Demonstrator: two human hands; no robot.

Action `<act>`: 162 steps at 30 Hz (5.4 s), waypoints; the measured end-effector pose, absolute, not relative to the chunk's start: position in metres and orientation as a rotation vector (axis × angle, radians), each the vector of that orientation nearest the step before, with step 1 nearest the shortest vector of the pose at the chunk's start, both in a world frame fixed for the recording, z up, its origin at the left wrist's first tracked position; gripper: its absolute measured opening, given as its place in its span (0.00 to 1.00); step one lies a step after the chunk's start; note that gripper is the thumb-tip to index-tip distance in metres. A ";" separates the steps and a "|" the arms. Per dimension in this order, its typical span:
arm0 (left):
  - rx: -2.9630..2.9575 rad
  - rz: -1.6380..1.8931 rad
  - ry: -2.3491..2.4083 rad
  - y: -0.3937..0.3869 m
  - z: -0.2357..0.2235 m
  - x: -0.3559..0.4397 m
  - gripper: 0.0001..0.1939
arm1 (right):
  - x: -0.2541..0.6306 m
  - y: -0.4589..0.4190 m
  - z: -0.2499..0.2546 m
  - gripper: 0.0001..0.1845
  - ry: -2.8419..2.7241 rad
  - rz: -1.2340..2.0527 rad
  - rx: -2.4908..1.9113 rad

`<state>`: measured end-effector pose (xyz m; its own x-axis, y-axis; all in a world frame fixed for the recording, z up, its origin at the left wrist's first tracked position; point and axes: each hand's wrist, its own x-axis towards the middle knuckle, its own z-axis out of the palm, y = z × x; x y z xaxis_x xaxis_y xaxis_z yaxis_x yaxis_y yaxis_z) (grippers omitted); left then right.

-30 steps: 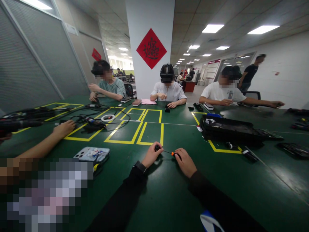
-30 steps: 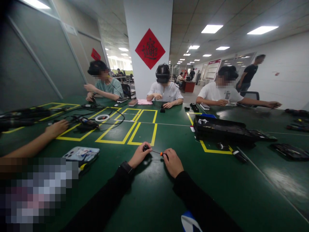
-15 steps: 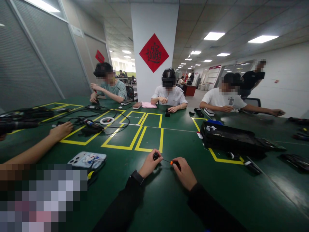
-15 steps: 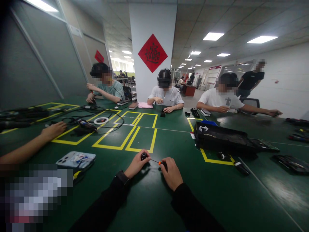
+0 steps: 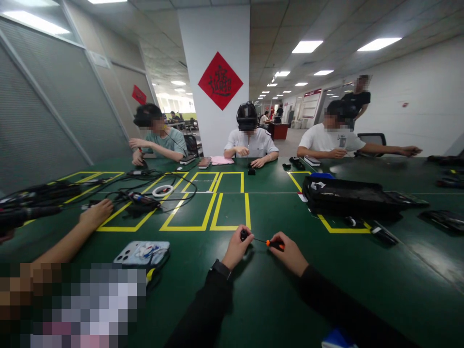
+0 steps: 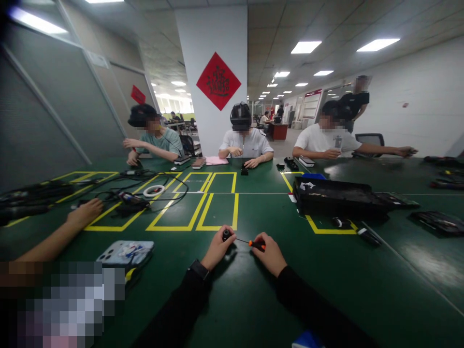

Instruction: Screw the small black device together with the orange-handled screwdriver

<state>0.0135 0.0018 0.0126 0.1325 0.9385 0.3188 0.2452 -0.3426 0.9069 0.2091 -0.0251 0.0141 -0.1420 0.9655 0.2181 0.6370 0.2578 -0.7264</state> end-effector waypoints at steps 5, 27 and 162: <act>1.694 1.268 1.146 0.001 0.012 0.015 0.08 | 0.215 -0.025 0.023 0.14 -2.056 0.649 -1.262; 1.586 1.293 1.104 0.004 0.004 0.012 0.10 | 0.206 -0.029 0.005 0.11 -1.999 0.376 -1.267; 1.562 1.238 1.053 -0.004 0.015 0.015 0.22 | 0.210 -0.027 0.011 0.08 -2.063 0.297 -1.294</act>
